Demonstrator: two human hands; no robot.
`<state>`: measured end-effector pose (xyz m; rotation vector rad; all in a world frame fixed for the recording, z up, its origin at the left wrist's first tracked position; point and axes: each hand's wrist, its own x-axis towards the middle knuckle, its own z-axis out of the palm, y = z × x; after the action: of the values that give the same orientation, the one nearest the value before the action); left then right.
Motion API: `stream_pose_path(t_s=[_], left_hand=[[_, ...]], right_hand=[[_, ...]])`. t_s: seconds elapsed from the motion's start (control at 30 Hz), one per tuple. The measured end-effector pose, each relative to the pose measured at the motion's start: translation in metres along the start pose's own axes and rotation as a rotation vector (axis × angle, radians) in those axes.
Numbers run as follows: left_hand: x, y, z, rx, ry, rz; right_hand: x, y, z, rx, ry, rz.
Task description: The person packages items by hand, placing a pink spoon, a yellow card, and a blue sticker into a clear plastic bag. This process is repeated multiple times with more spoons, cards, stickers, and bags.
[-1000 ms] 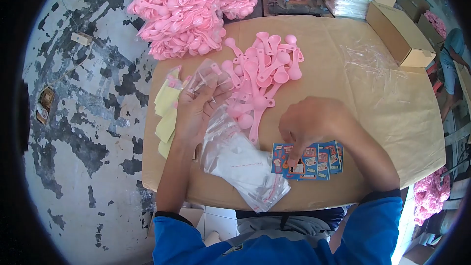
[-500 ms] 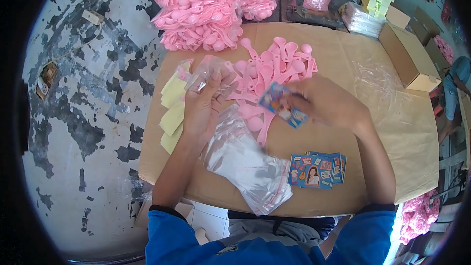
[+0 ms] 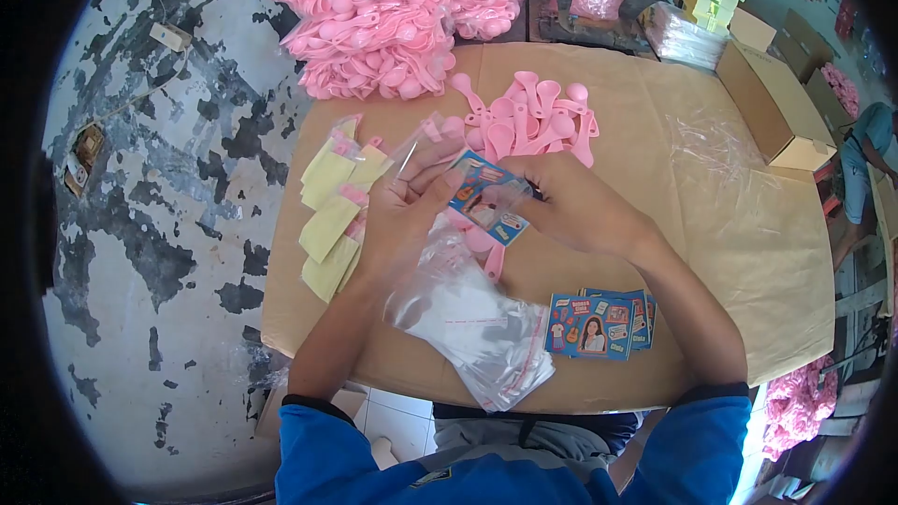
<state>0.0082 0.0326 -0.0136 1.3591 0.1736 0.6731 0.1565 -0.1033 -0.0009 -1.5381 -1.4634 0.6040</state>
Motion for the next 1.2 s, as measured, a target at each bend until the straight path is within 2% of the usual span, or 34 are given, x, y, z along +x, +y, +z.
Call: stream_pose_path(t_s=[0.07,0.17,0.27,0.3,0.4,0.53,0.63,0.73,0.77,0.87,0.97,1.0,1.03,1.07,1.13,1.2], left_hand=[[0.002,-0.008,-0.003,-0.056,0.051,-0.008],[0.004,0.006,-0.007,-0.275,0.142,-0.018],[0.001,0.002,-0.003,-0.231,0.13,-0.06],[-0.001,0.0,0.002,-0.161,0.124,0.028],[-0.009,0.001,0.014,-0.069,0.13,-0.018],[-0.009,-0.006,0.015,-0.082,-0.029,0.095],[0.0,-0.017,0.006,-0.194,-0.075,0.038],[-0.001,0.009,0.0,-0.526,-0.233,0.073],[0.0,0.009,-0.003,-0.314,-0.251,0.103],[-0.003,0.013,0.001,-0.291,-0.208,0.043],[-0.006,0.004,-0.004,-0.253,-0.209,0.073],[-0.01,-0.001,-0.005,-0.218,-0.206,0.099],[-0.012,-0.006,-0.013,-0.273,-0.155,-0.007],[-0.012,-0.009,-0.014,-0.259,-0.152,-0.01],[-0.011,-0.011,-0.016,-0.23,-0.142,-0.013],[-0.016,-0.001,-0.008,0.027,-0.178,-0.093]], right_hand=[[0.002,-0.015,-0.002,0.109,0.002,0.129],[0.003,0.002,0.001,0.091,0.054,0.156],[0.002,0.0,0.017,0.186,0.182,0.127],[0.002,-0.005,0.021,0.178,0.197,0.111],[0.001,-0.012,0.027,0.205,0.226,0.073],[0.002,-0.009,0.026,0.353,0.192,0.105],[0.004,-0.008,0.026,0.371,0.159,0.148],[0.003,-0.013,0.027,0.34,0.161,0.15],[0.002,-0.016,0.028,0.326,0.166,0.148],[0.004,-0.01,0.036,0.435,0.172,0.083],[0.003,-0.003,0.034,0.534,0.13,0.219],[0.002,-0.006,0.033,0.483,0.13,0.224],[0.002,-0.014,0.029,0.431,0.129,0.229],[0.002,-0.018,0.028,0.38,0.128,0.234],[0.0,-0.017,0.034,0.515,0.177,0.281],[0.003,-0.016,0.04,0.636,0.208,0.253]])
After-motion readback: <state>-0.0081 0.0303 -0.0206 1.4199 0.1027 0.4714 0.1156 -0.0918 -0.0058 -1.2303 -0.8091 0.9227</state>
